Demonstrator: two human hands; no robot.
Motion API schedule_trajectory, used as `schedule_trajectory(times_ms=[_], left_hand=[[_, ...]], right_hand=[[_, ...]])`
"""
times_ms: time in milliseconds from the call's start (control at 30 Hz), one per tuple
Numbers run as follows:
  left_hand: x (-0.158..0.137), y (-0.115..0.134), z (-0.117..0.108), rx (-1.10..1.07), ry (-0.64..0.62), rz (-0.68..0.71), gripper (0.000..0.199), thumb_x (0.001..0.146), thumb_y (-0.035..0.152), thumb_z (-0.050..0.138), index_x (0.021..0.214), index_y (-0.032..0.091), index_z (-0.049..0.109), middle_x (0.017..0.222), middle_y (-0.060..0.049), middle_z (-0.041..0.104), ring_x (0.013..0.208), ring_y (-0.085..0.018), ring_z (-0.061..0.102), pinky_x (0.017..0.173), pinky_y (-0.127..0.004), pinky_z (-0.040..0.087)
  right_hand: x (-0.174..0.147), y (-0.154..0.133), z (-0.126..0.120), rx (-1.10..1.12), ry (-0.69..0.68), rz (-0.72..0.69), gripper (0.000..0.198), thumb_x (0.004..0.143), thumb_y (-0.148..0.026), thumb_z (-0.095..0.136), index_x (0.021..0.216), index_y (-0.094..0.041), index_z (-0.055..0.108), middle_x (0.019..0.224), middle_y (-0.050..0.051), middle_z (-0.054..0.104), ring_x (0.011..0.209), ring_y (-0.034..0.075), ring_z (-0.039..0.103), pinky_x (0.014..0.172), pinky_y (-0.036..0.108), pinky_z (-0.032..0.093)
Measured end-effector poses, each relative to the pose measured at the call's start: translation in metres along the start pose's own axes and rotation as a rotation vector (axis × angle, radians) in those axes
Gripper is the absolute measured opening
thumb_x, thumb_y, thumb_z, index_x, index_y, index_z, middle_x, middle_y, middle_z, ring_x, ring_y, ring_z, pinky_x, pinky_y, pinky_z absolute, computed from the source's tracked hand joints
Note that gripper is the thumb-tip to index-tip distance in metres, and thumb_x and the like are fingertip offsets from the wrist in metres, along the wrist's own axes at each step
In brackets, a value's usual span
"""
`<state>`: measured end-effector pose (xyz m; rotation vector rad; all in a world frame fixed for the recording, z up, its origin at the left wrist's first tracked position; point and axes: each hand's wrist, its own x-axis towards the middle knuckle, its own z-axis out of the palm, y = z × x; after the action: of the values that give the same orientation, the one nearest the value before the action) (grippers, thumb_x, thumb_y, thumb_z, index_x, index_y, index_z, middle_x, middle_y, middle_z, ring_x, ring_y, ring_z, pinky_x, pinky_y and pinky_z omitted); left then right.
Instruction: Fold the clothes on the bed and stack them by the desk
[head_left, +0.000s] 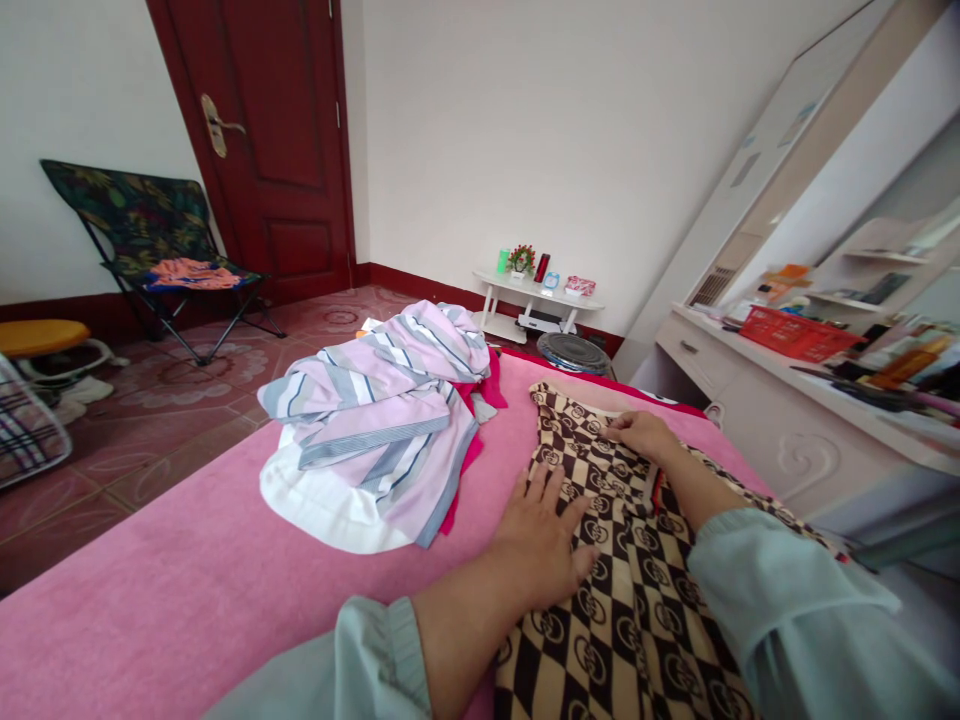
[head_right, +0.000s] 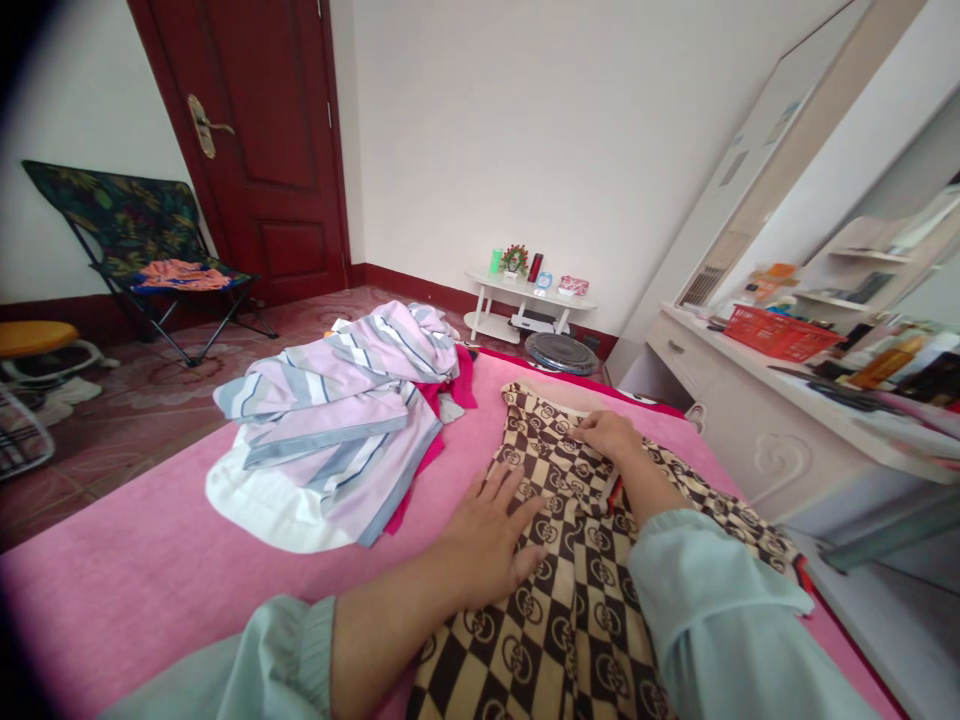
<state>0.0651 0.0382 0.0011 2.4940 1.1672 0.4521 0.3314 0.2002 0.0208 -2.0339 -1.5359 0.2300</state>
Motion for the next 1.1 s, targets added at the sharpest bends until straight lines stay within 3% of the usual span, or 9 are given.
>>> schedule_trajectory(times_ms=[100, 200, 367, 433, 500, 600, 767, 933, 1100], left_hand=[[0.0, -0.001, 0.002, 0.001, 0.009, 0.005, 0.067, 0.089, 0.064, 0.023, 0.144, 0.027, 0.033, 0.156, -0.007, 0.017, 0.143, -0.03, 0.006, 0.114, -0.053, 0.005], [0.001, -0.002, 0.004, 0.003, 0.014, 0.005, 0.068, 0.089, 0.065, 0.022, 0.144, 0.027, 0.033, 0.156, -0.008, 0.016, 0.143, -0.03, 0.005, 0.114, -0.052, 0.005], [0.002, -0.004, 0.008, 0.022, 0.016, 0.013, 0.067, 0.089, 0.064, 0.02, 0.144, 0.028, 0.033, 0.156, -0.008, 0.016, 0.143, -0.031, 0.005, 0.114, -0.053, 0.006], [0.002, -0.004, 0.008, 0.031, 0.02, 0.016, 0.067, 0.089, 0.064, 0.022, 0.145, 0.028, 0.032, 0.156, -0.008, 0.015, 0.143, -0.031, 0.006, 0.114, -0.053, 0.006], [0.002, -0.005, 0.009, 0.035, 0.022, 0.017, 0.066, 0.089, 0.064, 0.023, 0.145, 0.028, 0.031, 0.156, -0.008, 0.015, 0.143, -0.031, 0.007, 0.114, -0.052, 0.007], [0.002, -0.006, 0.01, 0.042, 0.028, 0.02, 0.065, 0.089, 0.063, 0.025, 0.144, 0.028, 0.033, 0.155, -0.008, 0.018, 0.142, -0.03, 0.01, 0.114, -0.052, 0.009], [0.003, -0.01, 0.013, 0.044, 0.061, 0.064, 0.062, 0.09, 0.061, 0.03, 0.141, 0.028, 0.038, 0.153, -0.008, 0.024, 0.141, -0.031, 0.014, 0.113, -0.052, 0.012], [0.004, -0.013, 0.015, -0.054, 0.178, 0.083, 0.055, 0.09, 0.046, 0.044, 0.139, 0.02, 0.04, 0.151, -0.013, 0.026, 0.139, -0.03, 0.022, 0.113, -0.049, 0.02], [-0.012, -0.014, 0.007, -0.235, 0.236, 0.144, 0.058, 0.079, 0.023, 0.058, 0.135, 0.018, 0.042, 0.15, -0.013, 0.024, 0.14, -0.028, 0.02, 0.114, -0.043, 0.022]], right_hand=[[-0.007, 0.001, 0.001, -0.236, 0.069, -0.051, 0.015, 0.065, -0.036, 0.068, 0.058, -0.023, 0.066, 0.067, 0.005, 0.067, 0.077, 0.024, 0.063, 0.071, 0.034, 0.045], [-0.021, -0.006, 0.005, -0.429, 0.183, -0.168, 0.015, 0.074, -0.033, 0.06, 0.078, -0.022, 0.07, 0.092, 0.008, 0.069, 0.089, 0.027, 0.061, 0.075, 0.037, 0.045], [-0.065, -0.021, 0.002, -0.361, 0.303, -0.426, 0.037, 0.085, -0.037, 0.049, 0.115, -0.017, 0.06, 0.125, 0.012, 0.058, 0.115, 0.027, 0.052, 0.095, 0.041, 0.039], [-0.087, -0.019, -0.002, -0.338, 0.215, -0.544, 0.044, 0.089, -0.041, 0.045, 0.126, -0.019, 0.053, 0.134, 0.011, 0.052, 0.123, 0.026, 0.045, 0.103, 0.043, 0.033], [-0.108, -0.011, -0.006, -0.355, 0.015, -0.619, 0.049, 0.09, -0.044, 0.043, 0.134, -0.023, 0.045, 0.141, 0.009, 0.046, 0.13, 0.026, 0.039, 0.107, 0.048, 0.027], [-0.131, 0.004, -0.014, -0.373, -0.208, -0.57, 0.052, 0.091, -0.047, 0.042, 0.138, -0.026, 0.041, 0.146, 0.009, 0.04, 0.136, 0.029, 0.031, 0.108, 0.056, 0.022], [-0.177, -0.003, -0.045, -0.152, -0.075, -0.574, 0.036, 0.089, -0.033, 0.048, 0.121, -0.02, 0.057, 0.132, 0.011, 0.054, 0.124, 0.024, 0.047, 0.106, 0.044, 0.034], [-0.258, -0.032, -0.068, -0.101, -0.276, -0.756, 0.03, 0.081, -0.011, 0.051, 0.106, -0.023, 0.063, 0.116, 0.006, 0.06, 0.106, 0.02, 0.056, 0.095, 0.037, 0.045], [-0.311, -0.03, -0.073, -0.081, -0.284, -0.798, 0.043, 0.079, -0.002, 0.046, 0.113, -0.024, 0.06, 0.121, 0.006, 0.056, 0.112, 0.02, 0.053, 0.097, 0.038, 0.044]])
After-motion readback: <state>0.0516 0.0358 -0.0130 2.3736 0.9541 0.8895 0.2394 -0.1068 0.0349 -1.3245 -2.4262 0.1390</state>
